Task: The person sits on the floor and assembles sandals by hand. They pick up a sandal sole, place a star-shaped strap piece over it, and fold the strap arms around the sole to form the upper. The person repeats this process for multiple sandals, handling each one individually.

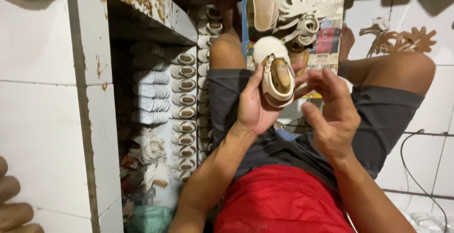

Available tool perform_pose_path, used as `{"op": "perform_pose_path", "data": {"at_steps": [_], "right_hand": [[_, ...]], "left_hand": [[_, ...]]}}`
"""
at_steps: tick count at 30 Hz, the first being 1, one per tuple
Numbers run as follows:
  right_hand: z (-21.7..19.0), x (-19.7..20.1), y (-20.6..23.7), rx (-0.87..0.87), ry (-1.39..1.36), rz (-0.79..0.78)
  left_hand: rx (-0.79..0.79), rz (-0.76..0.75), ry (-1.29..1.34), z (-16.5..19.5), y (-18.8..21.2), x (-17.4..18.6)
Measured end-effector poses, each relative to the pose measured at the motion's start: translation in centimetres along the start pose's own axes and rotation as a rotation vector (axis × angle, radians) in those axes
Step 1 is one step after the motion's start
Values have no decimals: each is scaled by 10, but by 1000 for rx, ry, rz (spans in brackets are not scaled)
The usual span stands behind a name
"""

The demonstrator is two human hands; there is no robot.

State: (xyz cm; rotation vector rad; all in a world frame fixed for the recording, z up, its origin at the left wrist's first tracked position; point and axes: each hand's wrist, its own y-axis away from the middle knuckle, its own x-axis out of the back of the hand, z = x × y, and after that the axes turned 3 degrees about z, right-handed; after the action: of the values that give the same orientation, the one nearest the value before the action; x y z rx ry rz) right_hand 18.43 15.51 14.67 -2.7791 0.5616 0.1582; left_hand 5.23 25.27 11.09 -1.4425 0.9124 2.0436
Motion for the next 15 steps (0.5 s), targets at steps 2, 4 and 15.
{"op": "perform_pose_path", "data": {"at_steps": [2, 4, 15], "right_hand": [[5, 5, 2, -119, 128, 113], [10, 13, 7, -231, 182, 177], [27, 19, 28, -308, 269, 100]], "left_hand": [[23, -9, 62, 0, 1, 2], [25, 0, 73, 0, 4, 4], [-29, 177, 79, -11, -2, 26]]}}
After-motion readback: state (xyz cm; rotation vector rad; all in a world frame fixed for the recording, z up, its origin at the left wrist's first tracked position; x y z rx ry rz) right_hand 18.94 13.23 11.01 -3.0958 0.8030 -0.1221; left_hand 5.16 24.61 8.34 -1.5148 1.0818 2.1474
